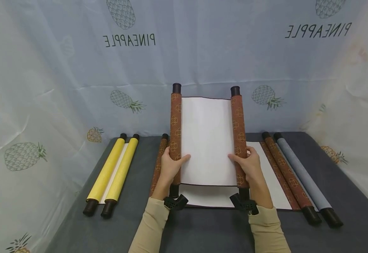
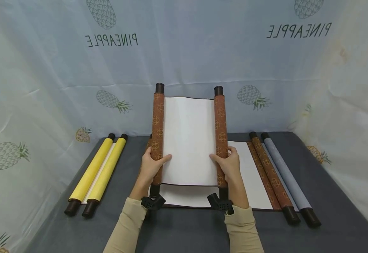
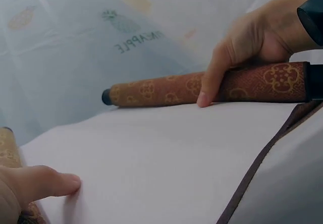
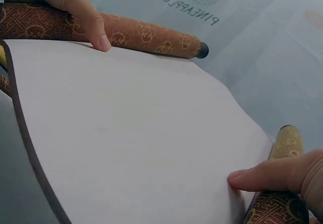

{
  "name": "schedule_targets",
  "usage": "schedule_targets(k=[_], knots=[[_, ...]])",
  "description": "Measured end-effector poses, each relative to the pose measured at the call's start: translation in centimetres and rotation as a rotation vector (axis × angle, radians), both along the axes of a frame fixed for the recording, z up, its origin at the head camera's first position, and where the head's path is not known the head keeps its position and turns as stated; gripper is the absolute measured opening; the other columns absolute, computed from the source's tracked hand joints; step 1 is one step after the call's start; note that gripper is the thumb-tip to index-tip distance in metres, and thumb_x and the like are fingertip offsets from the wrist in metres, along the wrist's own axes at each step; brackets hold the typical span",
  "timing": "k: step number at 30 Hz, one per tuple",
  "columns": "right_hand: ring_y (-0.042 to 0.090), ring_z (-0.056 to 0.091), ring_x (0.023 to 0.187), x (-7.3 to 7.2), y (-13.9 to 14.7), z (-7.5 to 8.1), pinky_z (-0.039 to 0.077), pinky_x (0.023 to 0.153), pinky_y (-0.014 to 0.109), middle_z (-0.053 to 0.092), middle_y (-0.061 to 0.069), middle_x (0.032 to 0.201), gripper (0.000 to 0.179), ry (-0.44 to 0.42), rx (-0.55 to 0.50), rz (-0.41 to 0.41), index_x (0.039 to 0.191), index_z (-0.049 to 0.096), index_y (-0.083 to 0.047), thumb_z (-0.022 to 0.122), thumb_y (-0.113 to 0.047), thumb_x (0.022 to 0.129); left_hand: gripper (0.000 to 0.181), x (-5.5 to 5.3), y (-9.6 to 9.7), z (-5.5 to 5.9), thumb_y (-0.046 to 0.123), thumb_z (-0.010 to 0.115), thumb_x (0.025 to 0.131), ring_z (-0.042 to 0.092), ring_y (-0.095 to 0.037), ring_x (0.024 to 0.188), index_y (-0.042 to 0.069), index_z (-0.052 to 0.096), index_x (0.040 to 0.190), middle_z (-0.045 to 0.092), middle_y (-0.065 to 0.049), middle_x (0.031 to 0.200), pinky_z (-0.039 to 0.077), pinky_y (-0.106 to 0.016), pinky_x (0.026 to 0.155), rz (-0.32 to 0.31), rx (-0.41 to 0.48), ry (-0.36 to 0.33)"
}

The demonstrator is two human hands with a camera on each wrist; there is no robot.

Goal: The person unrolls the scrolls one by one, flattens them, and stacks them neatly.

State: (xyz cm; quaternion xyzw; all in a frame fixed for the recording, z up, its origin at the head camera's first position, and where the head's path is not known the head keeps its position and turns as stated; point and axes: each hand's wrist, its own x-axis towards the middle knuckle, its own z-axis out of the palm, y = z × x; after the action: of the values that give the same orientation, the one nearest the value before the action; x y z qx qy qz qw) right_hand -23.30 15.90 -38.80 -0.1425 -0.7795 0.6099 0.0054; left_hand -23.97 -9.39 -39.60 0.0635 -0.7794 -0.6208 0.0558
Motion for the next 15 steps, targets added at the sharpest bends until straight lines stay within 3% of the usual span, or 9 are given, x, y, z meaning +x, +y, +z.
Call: schedule_targets(k=[4, 9, 15], knots=[[0.033, 0.055, 0.111, 0.0, 0.5, -0.2, 0.049, 0.080, 0.033, 0.044, 0.027, 0.136, 0.074, -0.012, 0.017, -0.023, 0.147, 0.025, 0.002, 0.065, -0.020, 0.089, 0.100, 0.0, -0.4, 0.0, 0.027, 0.078, 0.079, 0.020, -0.041, 0.148, -0.001, 0.016, 0.153, 0.017, -0.023, 0.160, 0.027, -0.058, 0.116, -0.026, 0.014, -0.021], [0.024, 0.057, 0.096, 0.0, 1.0, -0.2, 0.047, 0.071, 0.026, 0.049, 0.023, 0.126, 0.060, -0.009, 0.043, -0.040, 0.140, 0.035, 0.003, 0.061, -0.020, 0.090, 0.094, -0.1, -0.8, -0.1, 0.024, 0.074, 0.084, 0.017, -0.042, 0.149, 0.000, 0.014, 0.153, 0.015, -0.023, 0.160, 0.025, -0.060, 0.116, -0.048, 0.014, -0.030], [0.015, 0.056, 0.084, -0.1, 1.2, -0.1, 0.046, 0.066, 0.023, 0.053, 0.020, 0.118, 0.054, 0.021, 0.054, -0.039, 0.136, 0.039, 0.000, 0.060, -0.019, 0.090, 0.073, -0.2, -1.2, -0.1, 0.017, 0.070, 0.087, 0.046, -0.038, 0.133, 0.004, 0.032, 0.148, 0.045, -0.021, 0.145, 0.041, -0.053, 0.107, -0.082, 0.063, 0.036]])
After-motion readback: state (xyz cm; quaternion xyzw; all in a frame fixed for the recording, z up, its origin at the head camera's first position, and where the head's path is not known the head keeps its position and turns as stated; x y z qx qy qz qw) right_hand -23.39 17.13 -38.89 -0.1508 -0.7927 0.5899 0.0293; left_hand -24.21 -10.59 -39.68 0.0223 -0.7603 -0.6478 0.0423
